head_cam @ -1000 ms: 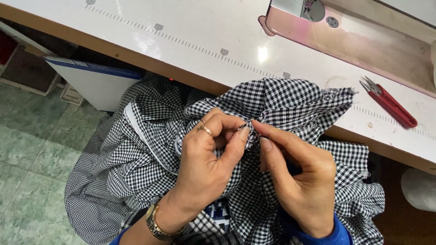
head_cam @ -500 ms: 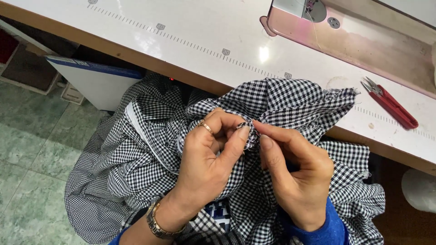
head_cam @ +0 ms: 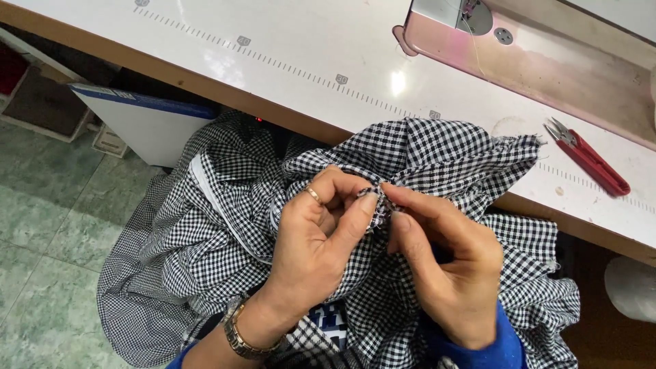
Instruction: Using a seam ripper to carefully remove stitches from a checkered garment on a sewing table.
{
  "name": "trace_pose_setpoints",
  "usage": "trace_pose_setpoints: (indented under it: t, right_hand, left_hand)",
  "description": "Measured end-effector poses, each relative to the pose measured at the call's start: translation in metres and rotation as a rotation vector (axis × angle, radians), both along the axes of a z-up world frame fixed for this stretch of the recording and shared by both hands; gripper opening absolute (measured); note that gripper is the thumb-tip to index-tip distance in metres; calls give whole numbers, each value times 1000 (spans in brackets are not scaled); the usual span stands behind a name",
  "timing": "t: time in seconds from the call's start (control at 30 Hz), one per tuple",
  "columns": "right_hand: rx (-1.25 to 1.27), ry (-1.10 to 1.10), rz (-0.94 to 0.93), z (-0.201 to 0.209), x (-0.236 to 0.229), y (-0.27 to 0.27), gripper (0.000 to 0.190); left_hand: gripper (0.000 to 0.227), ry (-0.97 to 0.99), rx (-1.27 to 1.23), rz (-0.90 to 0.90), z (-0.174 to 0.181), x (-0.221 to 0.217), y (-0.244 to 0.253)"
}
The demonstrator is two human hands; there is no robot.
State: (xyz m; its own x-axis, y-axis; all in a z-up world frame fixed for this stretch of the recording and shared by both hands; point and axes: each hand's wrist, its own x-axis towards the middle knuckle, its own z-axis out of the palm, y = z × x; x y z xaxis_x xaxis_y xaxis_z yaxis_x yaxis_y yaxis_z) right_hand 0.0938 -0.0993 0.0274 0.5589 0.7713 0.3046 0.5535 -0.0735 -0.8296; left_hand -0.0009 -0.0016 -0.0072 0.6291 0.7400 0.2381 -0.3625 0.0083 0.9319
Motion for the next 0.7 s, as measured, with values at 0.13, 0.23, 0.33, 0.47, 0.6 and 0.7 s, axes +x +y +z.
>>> trace_pose_setpoints:
  t: [0.13, 0.23, 0.33, 0.47, 0.6, 0.7]
  right_hand:
    - [-27, -14, -86, 15, 5, -8, 29]
    - [-35, -90, -184, 19, 8, -5, 22]
    - [-25, -124, -12, 20, 7, -2, 17]
    - [55, -205, -17, 18, 1, -5, 13]
    - [200, -275, 32, 19, -10, -11, 9]
    - [168, -290, 131, 16, -12, -17, 11]
  left_hand:
    - [6, 55, 75, 27, 5, -5, 5]
    - [6, 164, 203, 81, 11, -11, 7]
    - [8, 185, 281, 82, 18, -17, 6]
    - [5, 263, 387, 83, 26, -24, 2]
    - [4, 349, 307, 96, 24, -25, -3]
    - [10, 381, 48, 26, 21, -24, -1]
